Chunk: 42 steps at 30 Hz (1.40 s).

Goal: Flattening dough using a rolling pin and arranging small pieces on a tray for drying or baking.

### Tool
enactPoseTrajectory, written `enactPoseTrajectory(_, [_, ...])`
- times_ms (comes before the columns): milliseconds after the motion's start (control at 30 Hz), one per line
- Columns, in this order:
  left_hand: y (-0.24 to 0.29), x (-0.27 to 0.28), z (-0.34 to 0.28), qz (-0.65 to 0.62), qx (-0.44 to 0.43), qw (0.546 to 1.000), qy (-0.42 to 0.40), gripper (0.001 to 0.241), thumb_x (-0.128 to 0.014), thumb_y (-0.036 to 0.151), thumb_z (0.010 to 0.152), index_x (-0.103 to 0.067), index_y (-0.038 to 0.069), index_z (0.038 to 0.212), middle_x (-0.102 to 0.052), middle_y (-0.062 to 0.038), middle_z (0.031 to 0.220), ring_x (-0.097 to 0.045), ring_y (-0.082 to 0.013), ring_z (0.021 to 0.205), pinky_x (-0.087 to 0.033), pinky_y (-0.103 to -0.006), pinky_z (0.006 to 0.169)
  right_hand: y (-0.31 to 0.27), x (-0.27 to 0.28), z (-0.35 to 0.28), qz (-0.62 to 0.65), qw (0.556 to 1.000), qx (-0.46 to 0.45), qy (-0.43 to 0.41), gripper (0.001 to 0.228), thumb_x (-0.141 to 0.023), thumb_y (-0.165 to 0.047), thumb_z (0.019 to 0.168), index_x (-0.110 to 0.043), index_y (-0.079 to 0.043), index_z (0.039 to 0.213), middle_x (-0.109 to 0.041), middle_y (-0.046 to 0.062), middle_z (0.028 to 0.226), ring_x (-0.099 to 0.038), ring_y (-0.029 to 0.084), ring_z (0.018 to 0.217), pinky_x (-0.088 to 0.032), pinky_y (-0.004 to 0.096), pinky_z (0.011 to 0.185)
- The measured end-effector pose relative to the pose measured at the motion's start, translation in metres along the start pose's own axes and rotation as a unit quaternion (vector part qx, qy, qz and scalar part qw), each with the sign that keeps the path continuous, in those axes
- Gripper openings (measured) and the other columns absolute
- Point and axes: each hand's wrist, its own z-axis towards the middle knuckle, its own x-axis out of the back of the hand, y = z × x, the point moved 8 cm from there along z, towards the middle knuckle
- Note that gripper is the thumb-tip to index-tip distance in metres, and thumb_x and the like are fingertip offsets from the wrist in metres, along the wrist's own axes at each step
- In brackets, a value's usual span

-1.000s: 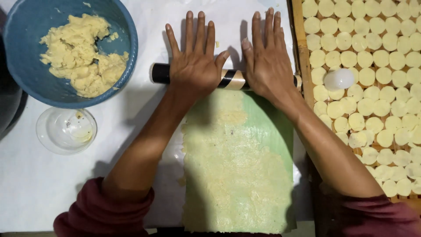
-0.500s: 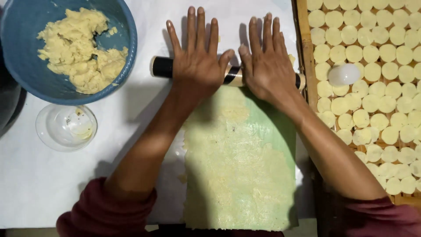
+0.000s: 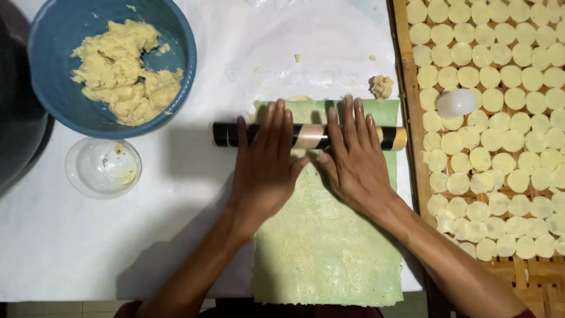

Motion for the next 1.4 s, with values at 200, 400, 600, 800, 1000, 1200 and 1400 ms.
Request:
enactPoseTrajectory(200, [-0.004,0.011,-0.013,-0.095,0.01,0.995,0.018,0.065,-0.042,0.048,0.108,-0.047,-0.001,0.151,-0.045,-0.019,0.16,-0.038,-0.0343,0.151,-0.023,-0.0668,0.12,-0.01,0.032,-0.008,0.085,0.996,-0.008,-0.018,0.069,-0.012,-0.053,0.107,-0.003,-0.014,0.164,-0.005,0.022,0.17,-0.032,0.044,0.152,-0.031,0.059,0.118])
enactPoseTrajectory(400, [-0.054,-0.008,0.055,-0.063,0.067,0.996,-0.007,0.071,-0.036,0.046,0.115,-0.021,-0.003,0.164,-0.008,-0.024,0.171,-0.004,-0.0373,0.16,-0.003,-0.0683,0.125,0.033,0.035,0.068,0.044,0.997,-0.065,0.016,0.076,-0.006,-0.055,0.106,-0.013,-0.005,0.163,-0.004,0.025,0.168,-0.001,0.037,0.157,-0.005,0.05,0.127])
enactPoseTrajectory(600, [-0.032,0.0,0.031,-0.017,0.038,0.999,0.012,0.07,-0.032,0.048,0.113,-0.042,-0.006,0.157,-0.034,-0.023,0.166,-0.027,-0.0411,0.155,-0.017,-0.0721,0.119,0.033,0.018,0.046,-0.048,0.998,-0.046,-0.008,0.073,-0.002,-0.059,0.106,0.006,-0.015,0.164,0.009,0.016,0.171,0.01,0.029,0.16,0.003,0.045,0.132])
enactPoseTrajectory(800, [0.009,0.01,-0.032,-0.038,0.022,0.999,-0.011,0.081,-0.058,0.049,0.103,-0.035,-0.006,0.158,-0.034,-0.022,0.166,-0.029,-0.0338,0.157,-0.018,-0.0707,0.122,0.004,0.017,-0.026,-0.047,0.999,0.02,0.011,0.071,-0.019,-0.049,0.11,-0.011,-0.003,0.163,-0.015,0.023,0.17,-0.011,0.034,0.159,-0.01,0.051,0.129])
enactPoseTrajectory(1000, [-0.028,-0.003,0.022,-0.016,0.046,0.992,0.115,0.072,-0.054,0.054,0.109,-0.052,-0.005,0.152,-0.039,-0.029,0.16,-0.035,-0.0457,0.151,-0.023,-0.0771,0.116,0.033,0.013,0.043,-0.049,0.996,-0.056,-0.038,0.071,-0.004,-0.057,0.106,0.0,-0.016,0.164,0.005,0.018,0.17,0.005,0.033,0.158,0.0,0.048,0.128])
enactPoseTrajectory(1200, [-0.019,0.006,0.015,-0.028,0.038,0.994,0.094,0.084,-0.045,0.061,0.104,-0.044,-0.007,0.154,-0.042,-0.033,0.158,-0.035,-0.0478,0.151,-0.014,-0.0763,0.116,0.014,0.02,0.018,-0.066,0.996,0.005,0.053,0.075,-0.026,-0.057,0.109,-0.025,-0.005,0.164,-0.023,0.03,0.166,-0.015,0.044,0.156,-0.011,0.056,0.125])
enactPoseTrajectory(1400, [0.03,0.017,-0.081,-0.044,0.047,0.998,0.001,0.092,-0.067,0.055,0.094,-0.034,-0.006,0.155,-0.035,-0.025,0.164,-0.035,-0.0357,0.153,-0.029,-0.0569,0.124,-0.008,0.004,-0.078,-0.016,0.999,0.035,0.023,0.075,-0.029,-0.05,0.107,-0.007,-0.005,0.164,-0.007,0.024,0.171,-0.009,0.036,0.159,-0.012,0.049,0.129])
